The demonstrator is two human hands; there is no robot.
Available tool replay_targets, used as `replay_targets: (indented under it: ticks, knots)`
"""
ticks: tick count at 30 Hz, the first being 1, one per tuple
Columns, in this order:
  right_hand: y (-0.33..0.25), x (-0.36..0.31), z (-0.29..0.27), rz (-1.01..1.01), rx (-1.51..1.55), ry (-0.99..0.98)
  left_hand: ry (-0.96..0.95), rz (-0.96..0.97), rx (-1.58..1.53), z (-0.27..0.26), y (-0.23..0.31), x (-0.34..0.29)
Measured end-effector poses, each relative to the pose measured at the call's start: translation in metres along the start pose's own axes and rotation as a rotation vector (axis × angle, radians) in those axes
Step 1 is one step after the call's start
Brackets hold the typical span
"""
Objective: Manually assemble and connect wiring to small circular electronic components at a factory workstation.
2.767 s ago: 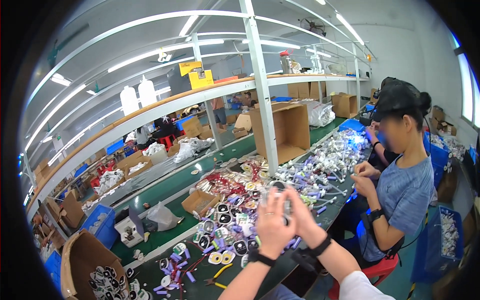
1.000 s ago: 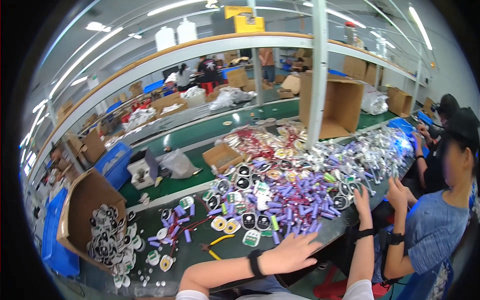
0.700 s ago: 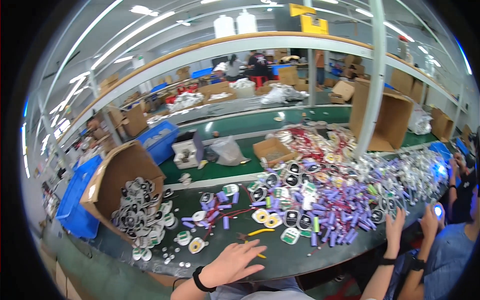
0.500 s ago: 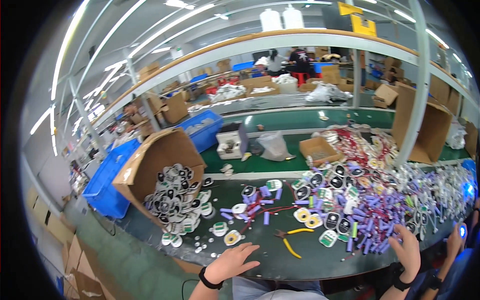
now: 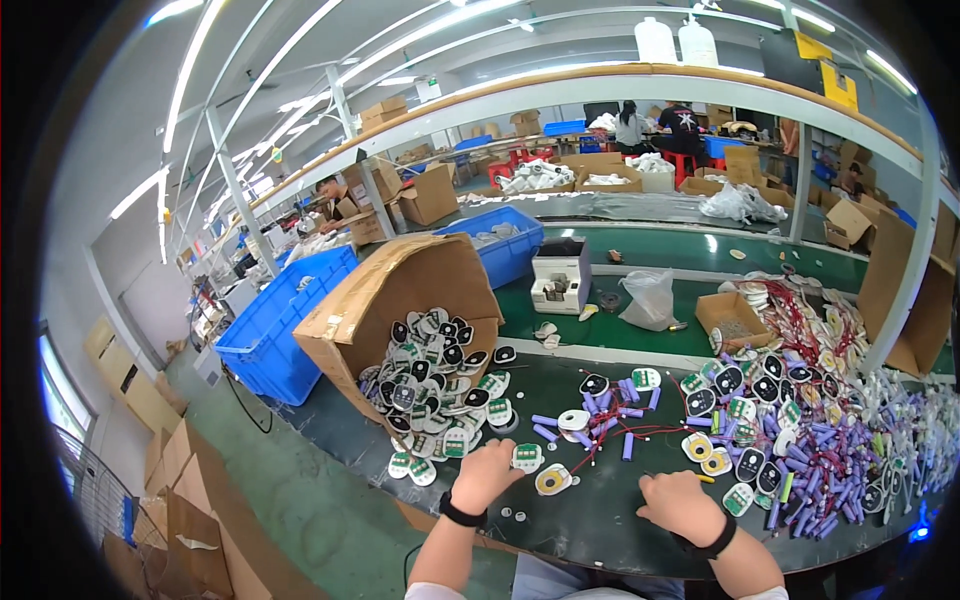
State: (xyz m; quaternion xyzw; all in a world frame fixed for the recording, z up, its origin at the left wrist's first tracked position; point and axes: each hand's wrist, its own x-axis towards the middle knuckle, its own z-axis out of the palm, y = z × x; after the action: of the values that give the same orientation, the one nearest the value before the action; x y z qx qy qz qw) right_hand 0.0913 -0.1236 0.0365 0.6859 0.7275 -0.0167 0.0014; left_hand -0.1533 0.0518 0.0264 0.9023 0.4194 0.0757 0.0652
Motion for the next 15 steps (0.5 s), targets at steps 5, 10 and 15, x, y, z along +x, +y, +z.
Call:
replay_targets:
  ticks: [5,10,15]
  knots:
    - [-0.016,0.038,0.019,0.021,0.001,-0.007,0.004,0.14,-0.134,0.036,-0.031,0.023]
    - [0.004,0.059,0.054,0.151,0.107,0.093,-0.048,0.079,-0.268,0.047,-0.036,0.041]
    - [0.023,0.064,0.056,0.186,0.26,0.155,-0.017,0.0,-0.289,0.037,-0.036,0.044]
